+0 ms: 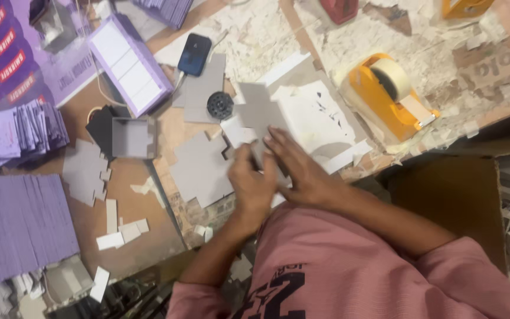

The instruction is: The person assembles small rectangular paper boxes by folding flaps and securing them with adhesive tape. They repeatedly pick up flat pieces, fold edges, apply tape from a dispenser, and place the finished boxes aside on the table.

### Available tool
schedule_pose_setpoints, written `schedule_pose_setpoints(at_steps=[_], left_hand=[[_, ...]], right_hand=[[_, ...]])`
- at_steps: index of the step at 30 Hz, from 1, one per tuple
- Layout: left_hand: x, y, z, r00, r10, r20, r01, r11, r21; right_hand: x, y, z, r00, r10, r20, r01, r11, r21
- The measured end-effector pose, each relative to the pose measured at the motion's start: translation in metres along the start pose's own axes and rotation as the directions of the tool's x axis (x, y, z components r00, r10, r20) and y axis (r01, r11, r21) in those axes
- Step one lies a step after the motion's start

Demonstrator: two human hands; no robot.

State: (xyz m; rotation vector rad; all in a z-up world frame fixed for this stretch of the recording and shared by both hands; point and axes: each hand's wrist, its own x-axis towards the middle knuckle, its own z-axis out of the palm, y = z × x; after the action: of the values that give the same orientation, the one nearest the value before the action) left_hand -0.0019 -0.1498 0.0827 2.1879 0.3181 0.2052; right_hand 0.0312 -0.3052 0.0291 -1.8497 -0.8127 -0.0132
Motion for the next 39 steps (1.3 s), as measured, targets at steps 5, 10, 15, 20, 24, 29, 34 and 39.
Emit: schedule_pose_setpoints(at_steps=[5, 10, 15, 20, 24, 29, 34, 39], left_hand=[[0.003, 0.042, -0.02, 0.809, 0.587, 0.044, -0.572, 0.766, 0.293], [0.055, 0.045, -0.022, 0.63, 0.638, 0.443, -0.761, 0.621, 0.188], [0.097, 0.009, 0.018, 0.562, 0.249, 0.789, -0.555, 0.821, 0.136], [0.09, -0.035, 0.04, 0.503, 0.496, 0.708, -0.8, 0.576, 0.165], [0.083, -0.048, 0.048, 0.514, 0.464, 0.721, -0.822, 0.506, 0.26], [0.073, -0.05, 0.049, 0.5, 0.536, 0.68, -0.857, 0.422, 0.297], [0.072, -0.045, 0.047, 0.499, 0.515, 0.697, -0.85, 0.447, 0.277], [0.071, -0.039, 0.046, 0.515, 0.511, 0.689, -0.832, 0.49, 0.259]], right_hand=[[-0.008, 0.026, -0.009, 0.946, 0.31, -0.094, -0.281, 0.929, 0.24], [-0.016, 0.083, -0.014, 0.969, 0.237, -0.072, -0.218, 0.954, 0.204], [-0.031, 0.135, 0.019, 0.952, 0.305, -0.033, -0.283, 0.914, 0.291], [-0.048, 0.176, 0.051, 0.948, 0.289, -0.134, -0.273, 0.953, 0.128], [-0.045, 0.176, 0.051, 0.968, 0.181, -0.177, -0.161, 0.98, 0.119], [-0.035, 0.146, 0.038, 0.951, 0.293, -0.101, -0.258, 0.929, 0.264], [-0.019, 0.124, 0.027, 0.95, 0.294, -0.106, -0.257, 0.928, 0.269], [-0.044, 0.096, -0.026, 0.976, 0.157, -0.151, -0.178, 0.974, -0.14]])
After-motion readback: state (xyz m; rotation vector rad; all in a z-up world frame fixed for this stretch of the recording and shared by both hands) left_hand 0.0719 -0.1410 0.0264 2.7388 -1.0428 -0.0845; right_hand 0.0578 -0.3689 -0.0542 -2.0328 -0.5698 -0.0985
